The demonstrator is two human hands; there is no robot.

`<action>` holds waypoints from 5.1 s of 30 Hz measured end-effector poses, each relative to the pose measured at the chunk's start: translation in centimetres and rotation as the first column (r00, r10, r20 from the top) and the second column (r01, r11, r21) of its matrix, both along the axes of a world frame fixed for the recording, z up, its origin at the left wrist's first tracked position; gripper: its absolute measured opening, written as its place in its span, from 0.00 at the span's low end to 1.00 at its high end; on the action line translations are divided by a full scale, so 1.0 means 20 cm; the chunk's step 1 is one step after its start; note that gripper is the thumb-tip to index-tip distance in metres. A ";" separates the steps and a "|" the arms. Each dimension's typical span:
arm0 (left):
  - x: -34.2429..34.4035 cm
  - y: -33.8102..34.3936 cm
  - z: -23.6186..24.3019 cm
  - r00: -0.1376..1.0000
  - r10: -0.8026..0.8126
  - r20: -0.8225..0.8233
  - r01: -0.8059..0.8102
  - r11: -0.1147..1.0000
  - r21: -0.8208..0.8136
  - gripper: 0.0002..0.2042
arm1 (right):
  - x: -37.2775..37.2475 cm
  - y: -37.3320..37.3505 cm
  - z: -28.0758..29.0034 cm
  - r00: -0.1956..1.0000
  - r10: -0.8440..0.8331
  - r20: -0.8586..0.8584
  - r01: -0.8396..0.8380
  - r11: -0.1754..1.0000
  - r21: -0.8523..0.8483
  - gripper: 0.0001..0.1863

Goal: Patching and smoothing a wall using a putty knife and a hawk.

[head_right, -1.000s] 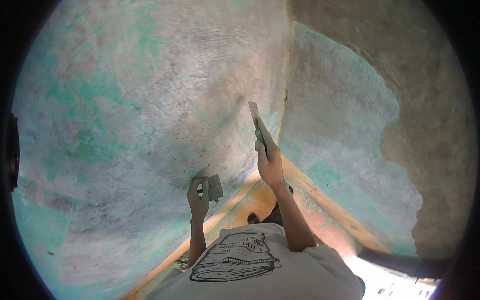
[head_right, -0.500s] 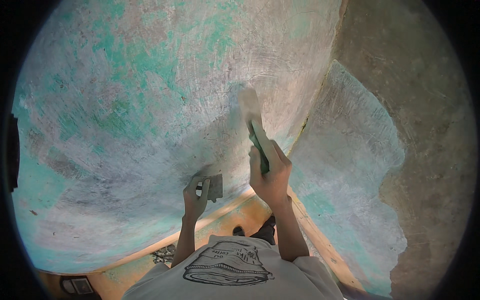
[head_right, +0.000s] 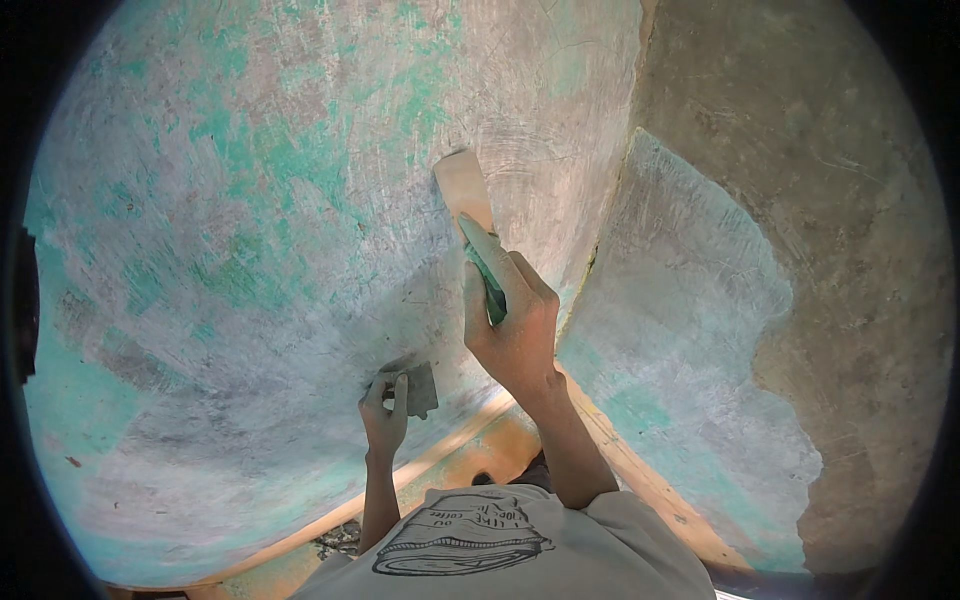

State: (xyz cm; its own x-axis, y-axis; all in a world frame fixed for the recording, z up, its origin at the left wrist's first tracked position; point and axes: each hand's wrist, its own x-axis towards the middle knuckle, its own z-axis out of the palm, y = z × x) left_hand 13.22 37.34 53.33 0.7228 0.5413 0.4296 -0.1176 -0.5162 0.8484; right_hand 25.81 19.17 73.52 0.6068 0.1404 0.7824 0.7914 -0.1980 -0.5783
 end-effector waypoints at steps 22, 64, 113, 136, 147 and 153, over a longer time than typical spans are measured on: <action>0.03 0.02 -0.02 1.000 0.012 -0.015 -0.013 0.998 -0.054 0.07 | -0.01 -0.01 0.03 0.999 -0.047 -0.008 0.046 0.998 -0.053 0.22; 0.02 0.02 -0.02 1.000 -0.003 -0.012 0.002 0.998 -0.067 0.06 | -0.04 0.02 0.00 1.000 -0.006 -0.018 0.005 0.998 -0.063 0.30; 0.08 -0.04 -0.01 1.000 0.013 0.002 -0.013 0.992 -0.122 0.07 | -0.05 0.00 0.07 0.998 -0.055 -0.028 0.052 0.994 -0.099 0.27; 0.03 0.00 -0.01 1.000 0.006 0.001 -0.006 0.985 -0.174 0.09 | -0.04 0.03 0.02 1.000 0.014 0.011 -0.013 0.998 -0.065 0.28; 0.02 0.01 -0.02 1.000 -0.005 0.006 0.006 0.980 -0.197 0.09 | -0.05 0.02 0.06 1.000 -0.008 0.002 0.008 0.994 -0.109 0.29; 0.02 0.00 0.00 1.000 -0.007 0.020 0.010 0.982 -0.188 0.08 | -0.04 0.02 0.08 1.000 0.003 0.003 -0.003 0.994 -0.111 0.30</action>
State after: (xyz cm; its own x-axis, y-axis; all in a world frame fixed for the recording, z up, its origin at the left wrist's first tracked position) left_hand 13.72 37.38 53.36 0.7204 0.6075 0.3347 -0.1386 -0.3467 0.9277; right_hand 25.11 19.54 75.21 0.6036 0.2281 0.7640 0.7941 -0.2579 -0.5504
